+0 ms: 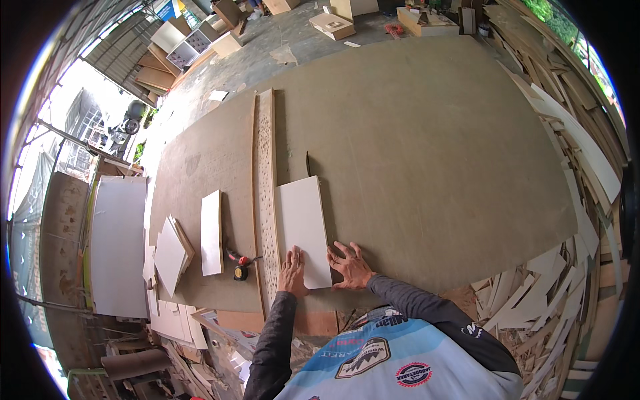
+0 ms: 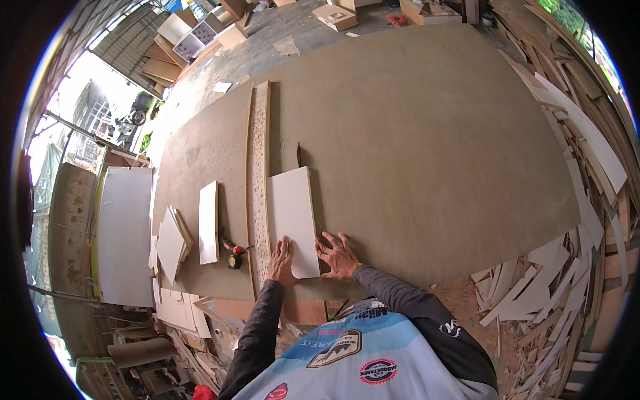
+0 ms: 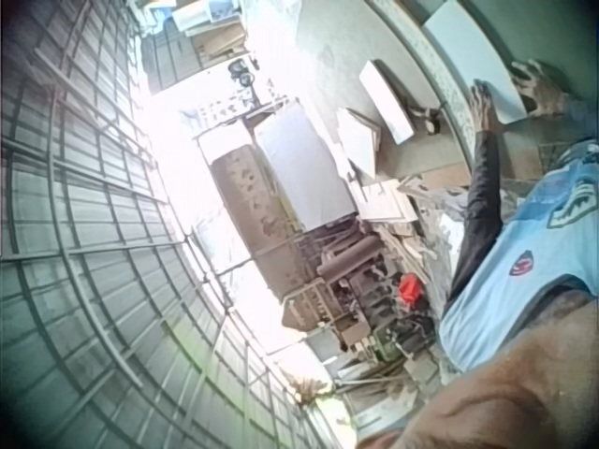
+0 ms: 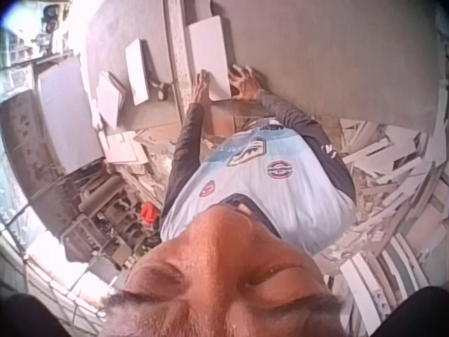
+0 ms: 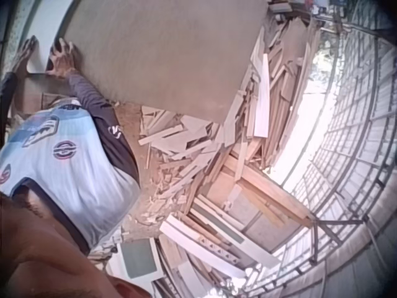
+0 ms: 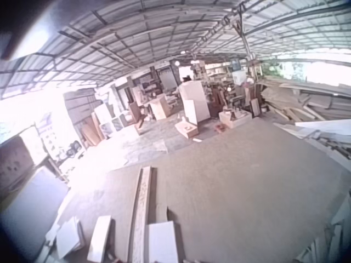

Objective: The person retrieves a wooden board from a pile, places it on a workbench, measures it with a tape measure, and then cuts it using a table saw.

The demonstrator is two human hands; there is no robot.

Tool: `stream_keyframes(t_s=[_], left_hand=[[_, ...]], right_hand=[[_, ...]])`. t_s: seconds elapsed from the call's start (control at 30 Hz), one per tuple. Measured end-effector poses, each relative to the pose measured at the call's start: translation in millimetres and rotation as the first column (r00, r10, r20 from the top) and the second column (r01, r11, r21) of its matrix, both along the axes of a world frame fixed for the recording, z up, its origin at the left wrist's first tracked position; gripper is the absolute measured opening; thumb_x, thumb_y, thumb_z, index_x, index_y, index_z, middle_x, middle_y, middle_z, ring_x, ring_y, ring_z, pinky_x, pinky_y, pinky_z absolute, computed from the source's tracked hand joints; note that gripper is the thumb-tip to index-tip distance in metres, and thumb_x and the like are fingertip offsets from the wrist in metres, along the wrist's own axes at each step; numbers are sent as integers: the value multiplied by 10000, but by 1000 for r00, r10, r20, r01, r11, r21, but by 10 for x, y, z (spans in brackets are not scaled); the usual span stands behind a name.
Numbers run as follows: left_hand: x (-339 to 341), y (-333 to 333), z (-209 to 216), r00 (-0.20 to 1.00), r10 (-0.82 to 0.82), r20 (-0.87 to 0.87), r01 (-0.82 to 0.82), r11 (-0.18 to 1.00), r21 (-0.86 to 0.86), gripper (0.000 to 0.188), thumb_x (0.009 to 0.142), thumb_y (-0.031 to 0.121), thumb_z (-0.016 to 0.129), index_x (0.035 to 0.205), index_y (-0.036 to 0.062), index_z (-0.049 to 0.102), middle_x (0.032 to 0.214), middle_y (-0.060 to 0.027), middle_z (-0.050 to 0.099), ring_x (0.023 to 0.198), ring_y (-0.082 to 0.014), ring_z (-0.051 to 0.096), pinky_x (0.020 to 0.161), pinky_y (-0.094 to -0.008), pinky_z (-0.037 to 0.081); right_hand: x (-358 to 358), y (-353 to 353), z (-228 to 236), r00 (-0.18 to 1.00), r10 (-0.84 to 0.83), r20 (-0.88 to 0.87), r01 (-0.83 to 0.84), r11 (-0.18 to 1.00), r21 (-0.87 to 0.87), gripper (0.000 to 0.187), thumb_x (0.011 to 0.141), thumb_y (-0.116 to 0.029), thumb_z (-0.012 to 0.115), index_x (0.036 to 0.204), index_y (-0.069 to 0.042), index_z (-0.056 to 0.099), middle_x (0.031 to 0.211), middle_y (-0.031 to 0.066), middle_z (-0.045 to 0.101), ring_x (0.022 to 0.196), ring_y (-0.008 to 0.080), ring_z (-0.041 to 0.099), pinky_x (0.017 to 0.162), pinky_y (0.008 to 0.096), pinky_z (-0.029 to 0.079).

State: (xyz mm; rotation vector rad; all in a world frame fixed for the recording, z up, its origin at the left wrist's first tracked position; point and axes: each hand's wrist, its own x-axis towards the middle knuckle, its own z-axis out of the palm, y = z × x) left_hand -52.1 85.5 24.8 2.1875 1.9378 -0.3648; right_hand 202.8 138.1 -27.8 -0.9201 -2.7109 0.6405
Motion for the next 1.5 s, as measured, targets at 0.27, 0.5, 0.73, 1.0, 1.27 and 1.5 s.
stream_keyframes(t_s=[0.27,0.5,0.73,1.0,1.27,1.5], left_hand=[[92,193,155,1000,13,-26,-15,996,-84,1353,551,348,946,1616,-54,216,1704,-264,173,1569,-444,211,1270,-477,251],[35,332,158,1000,14,12,-13,996,-89,1362,536,350,953,1614,-54,225,1695,-279,189,1566,-449,214,1279,-466,239],[-14,487,178,1000,1,3,-1,993,-115,1370,540,360,959,1618,-45,217,1698,-278,177,1566,-447,215,1281,-457,244],[-55,634,170,1000,-11,20,13,991,-132,1402,518,366,971,1620,-44,207,1699,-278,172,1559,-455,229,1273,-457,271],[-99,761,173,999,-21,25,24,991,-132,1430,501,379,980,1625,-34,199,1704,-271,159,1562,-451,223,1276,-452,270],[-181,856,163,1000,-19,22,23,988,-150,1473,473,374,996,1633,-18,178,1703,-269,162,1564,-443,223,1269,-455,291]], right_hand=[[16,135,41,1000,7,7,-7,1000,-28,1080,753,-708,729,1561,-60,423,1676,103,359,1574,352,179,1215,681,130],[-7,240,19,1000,10,13,-10,1000,15,1047,776,-668,727,1553,-35,421,1672,122,360,1572,358,183,1219,675,128],[-26,352,48,999,6,-33,-7,1000,-21,1040,789,-576,755,1570,-8,370,1680,152,329,1575,349,187,1239,659,120],[-34,465,16,1000,2,-7,-2,1000,-12,1032,799,-583,734,1573,-4,370,1679,156,330,1573,337,205,1246,653,102],[-61,580,26,1000,-7,-3,7,1000,5,1044,804,-599,730,1575,1,363,1678,146,337,1574,333,206,1251,647,101],[-100,678,47,1000,-2,2,2,1000,-2,1051,813,-615,721,1581,2,355,1677,139,340,1573,325,204,1253,645,104]])
